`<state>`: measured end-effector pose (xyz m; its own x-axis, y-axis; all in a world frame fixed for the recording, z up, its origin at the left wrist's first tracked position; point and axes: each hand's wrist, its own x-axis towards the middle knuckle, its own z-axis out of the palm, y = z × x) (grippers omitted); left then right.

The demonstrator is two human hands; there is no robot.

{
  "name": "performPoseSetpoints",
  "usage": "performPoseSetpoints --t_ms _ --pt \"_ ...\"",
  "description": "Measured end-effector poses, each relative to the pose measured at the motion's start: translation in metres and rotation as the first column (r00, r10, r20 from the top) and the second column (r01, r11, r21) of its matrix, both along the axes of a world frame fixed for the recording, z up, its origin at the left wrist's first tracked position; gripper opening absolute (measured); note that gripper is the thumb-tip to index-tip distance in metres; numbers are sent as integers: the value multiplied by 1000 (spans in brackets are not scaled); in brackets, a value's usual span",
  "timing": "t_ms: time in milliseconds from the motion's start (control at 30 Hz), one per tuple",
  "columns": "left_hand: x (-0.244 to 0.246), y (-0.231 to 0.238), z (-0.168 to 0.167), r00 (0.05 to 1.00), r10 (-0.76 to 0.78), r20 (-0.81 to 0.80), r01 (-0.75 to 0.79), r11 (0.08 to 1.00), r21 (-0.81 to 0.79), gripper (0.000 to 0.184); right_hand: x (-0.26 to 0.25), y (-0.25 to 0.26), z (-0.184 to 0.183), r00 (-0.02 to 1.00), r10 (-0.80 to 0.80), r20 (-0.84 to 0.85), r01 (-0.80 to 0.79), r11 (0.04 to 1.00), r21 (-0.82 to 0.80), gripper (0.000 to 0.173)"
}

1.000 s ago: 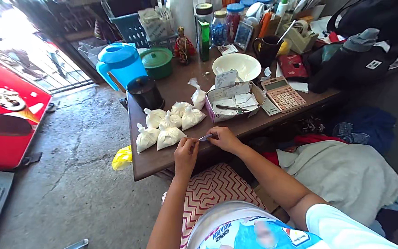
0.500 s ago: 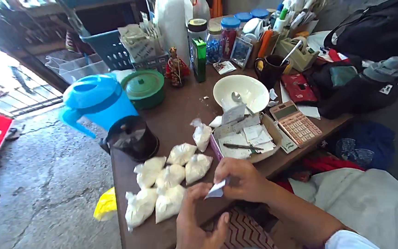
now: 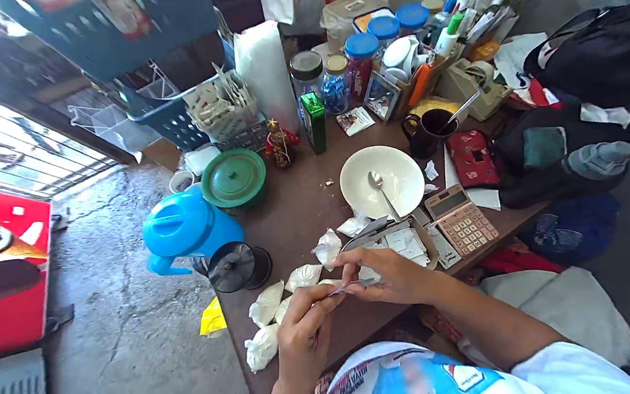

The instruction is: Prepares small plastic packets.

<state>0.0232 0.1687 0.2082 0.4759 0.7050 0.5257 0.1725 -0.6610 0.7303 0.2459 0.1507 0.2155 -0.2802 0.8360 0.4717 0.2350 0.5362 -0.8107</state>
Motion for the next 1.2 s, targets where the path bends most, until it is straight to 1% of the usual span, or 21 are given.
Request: performPoseSetpoints --t_ms 33,67,133,167,233,300,367,400,433,500,567,633,700,800,867,933,1000,1067,1133,1167,1200 --pt "3 1 6 1000 21 -5 -21 1000 5 15 15 6 8 1000 -21 22 22 999 -26 38" --pt "6 3 12 999 43 -6 -43 999 8 15 34 15 14 994 -85 71 89 995 -55 40" --pt "8 7 18 996 88 8 -88 996 18 15 87 50 17 942 -275 193 302 945 -128 40" --pt "9 8 20 994 107 18 -107 994 20 15 120 74 12 891 -380 250 426 889 -167 40" --pt "7 8 22 990 141 19 -141 990 18 15 193 124 2 738 -566 366 660 720 -216 43" --pt "6 7 24 984 177 5 -177 984 17 14 259 165 -10 560 -691 457 820 542 -184 48" --pt "6 7 24 972 234 -4 -234 972 32 14 306 193 -13 438 -737 515 894 417 -164 51" --pt "7 8 24 963 269 -2 -268 962 42 13 321 208 -14 393 -744 540 916 371 -155 49" --pt "8 9 23 954 300 1 -299 953 46 14 333 221 -15 371 -727 578 927 327 -185 49" --pt "13 12 21 941 338 0 -338 941 37 14 350 240 -21 383 -655 651 923 257 -285 55" --pt "19 15 21 940 342 -10 -341 939 36 15 368 252 -33 390 -635 667 918 211 -336 59" --pt "23 20 20 940 340 -15 -339 940 48 14 384 262 -49 371 -638 675 925 188 -331 56" --pt "26 24 15 941 337 -11 -336 940 54 14 388 264 -51 367 -644 671 926 184 -329 56" --pt "32 26 11 939 345 10 -345 937 58 14 385 259 -42 381 -650 658 923 224 -313 53" --pt "34 24 12 935 355 23 -356 933 59 14 382 255 -34 365 -670 647 931 239 -278 52" --pt "33 22 14 931 362 38 -364 929 64 12 377 246 -20 338 -728 596 941 256 -221 54" --pt "29 20 14 920 389 56 -392 918 66 12 369 233 -1 331 -807 488 943 300 -143 58" --pt "23 18 13 906 418 66 -421 905 60 13 360 220 18 381 -862 334 924 371 -97 62" --pt "17 17 13 897 436 76 -440 897 39 13 344 207 34 454 -884 112 890 446 -93 63" --pt "14 17 14 898 433 79 -436 900 26 13 335 200 39 473 -881 -14 876 473 -92 61" --pt "12 16 15 902 423 84 -425 905 9 13 325 193 41 493 -850 -184 852 515 -96 52"
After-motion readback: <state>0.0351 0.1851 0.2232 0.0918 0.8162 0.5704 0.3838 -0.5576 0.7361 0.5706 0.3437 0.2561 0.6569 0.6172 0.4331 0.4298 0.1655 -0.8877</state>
